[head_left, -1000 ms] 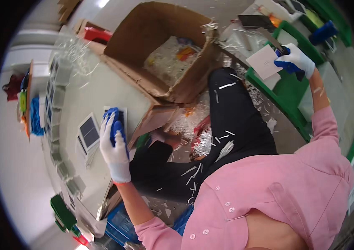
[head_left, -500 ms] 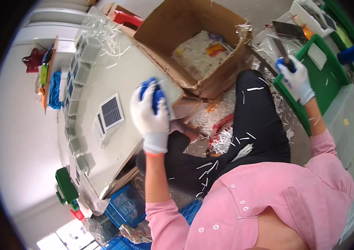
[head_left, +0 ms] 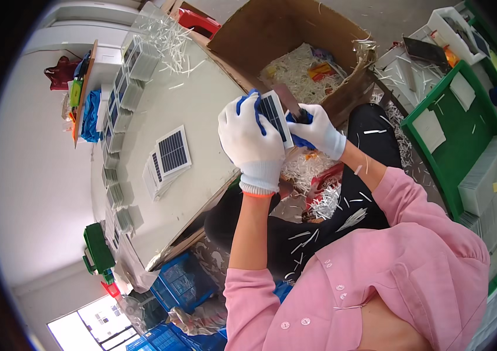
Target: Trimming the excess edges of small solar panel components using a utility knife at a workbench.
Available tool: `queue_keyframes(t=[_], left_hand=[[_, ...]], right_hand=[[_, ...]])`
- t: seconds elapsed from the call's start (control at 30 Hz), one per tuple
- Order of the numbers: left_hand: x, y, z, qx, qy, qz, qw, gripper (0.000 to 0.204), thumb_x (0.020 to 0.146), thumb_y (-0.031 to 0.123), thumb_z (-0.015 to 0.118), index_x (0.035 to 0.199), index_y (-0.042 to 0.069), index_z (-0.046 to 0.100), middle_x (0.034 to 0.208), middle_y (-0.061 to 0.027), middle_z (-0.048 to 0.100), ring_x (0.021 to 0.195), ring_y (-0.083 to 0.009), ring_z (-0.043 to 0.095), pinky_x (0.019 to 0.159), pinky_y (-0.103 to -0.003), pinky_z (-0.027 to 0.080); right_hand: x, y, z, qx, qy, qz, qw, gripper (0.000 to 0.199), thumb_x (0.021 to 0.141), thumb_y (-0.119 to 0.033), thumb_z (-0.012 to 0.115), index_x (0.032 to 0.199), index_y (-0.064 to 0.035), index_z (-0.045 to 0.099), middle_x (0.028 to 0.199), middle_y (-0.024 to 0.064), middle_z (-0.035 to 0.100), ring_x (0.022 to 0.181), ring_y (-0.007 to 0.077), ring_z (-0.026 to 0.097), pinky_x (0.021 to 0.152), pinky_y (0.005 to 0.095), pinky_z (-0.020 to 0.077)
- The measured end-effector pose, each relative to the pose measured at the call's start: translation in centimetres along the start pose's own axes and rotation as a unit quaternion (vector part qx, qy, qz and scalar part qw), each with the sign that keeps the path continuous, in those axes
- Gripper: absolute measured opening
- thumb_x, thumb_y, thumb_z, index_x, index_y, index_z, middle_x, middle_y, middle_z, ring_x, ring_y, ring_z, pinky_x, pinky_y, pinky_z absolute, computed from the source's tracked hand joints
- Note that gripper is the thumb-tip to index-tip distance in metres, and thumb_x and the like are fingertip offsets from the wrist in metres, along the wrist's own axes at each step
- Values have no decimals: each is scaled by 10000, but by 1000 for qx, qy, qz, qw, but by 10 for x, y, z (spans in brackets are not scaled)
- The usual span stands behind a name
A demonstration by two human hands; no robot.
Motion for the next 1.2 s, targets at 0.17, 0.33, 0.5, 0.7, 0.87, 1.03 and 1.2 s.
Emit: queue_keyframes(t=[0.17,0.33,0.5,0.7,0.87,1.03,1.2], left_hand=[[1,-1,8,-1,10,-15,1000,296,789,4,588,1061,61,690,1027,-127,642,995,-334,584,885,-434,470],[-3,-4,8,-23,14,-35,999,323,797,34,612,1108,62,690,1080,-145,639,1039,-345,577,932,-439,452],[-2,5,12,-7,30,-33,999,309,814,42,604,1108,64,697,1065,-130,648,1026,-331,584,923,-427,460],[3,9,5,17,12,-15,1000,304,824,66,610,1114,56,702,1051,-131,657,1008,-331,588,908,-424,467],[-4,-4,0,-45,-41,-8,998,436,763,122,682,1191,45,641,1151,-155,597,1084,-366,555,967,-453,438],[-10,-25,-15,22,-80,-40,996,443,788,119,703,1217,48,621,1257,-156,575,1160,-370,533,1020,-455,415],[-14,-13,-6,-11,-34,-23,999,426,764,63,687,1187,58,640,1195,-140,607,1125,-352,557,984,-448,441]], right_hand=[[1,-8,-1,-64,-100,48,992,202,823,-92,750,965,33,679,786,6,685,676,53,585,640,238,500],[-77,20,33,-163,-161,-96,969,112,821,-50,722,919,-4,697,843,28,694,713,100,624,659,269,508],[-28,35,25,-124,157,-162,966,394,844,-46,698,1214,-21,564,976,135,688,796,285,680,715,338,532],[46,48,42,-259,203,-298,896,310,859,-174,709,1113,-96,549,1062,160,610,944,346,645,804,392,531],[75,54,32,-179,134,-111,968,190,878,-163,695,985,-48,586,903,113,685,762,255,682,709,350,543],[-2,12,1,0,-55,56,997,173,862,-107,720,986,2,668,713,23,646,507,51,560,453,221,463],[11,8,1,-29,-87,-23,996,148,854,-133,733,896,-11,659,682,12,626,503,63,565,442,227,458]])
Point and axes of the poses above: each hand's wrist, its own x-axis towards the middle knuckle, its own z-axis out of the palm, y = z × x, the point moved 1 cm from there along x, towards the middle knuckle
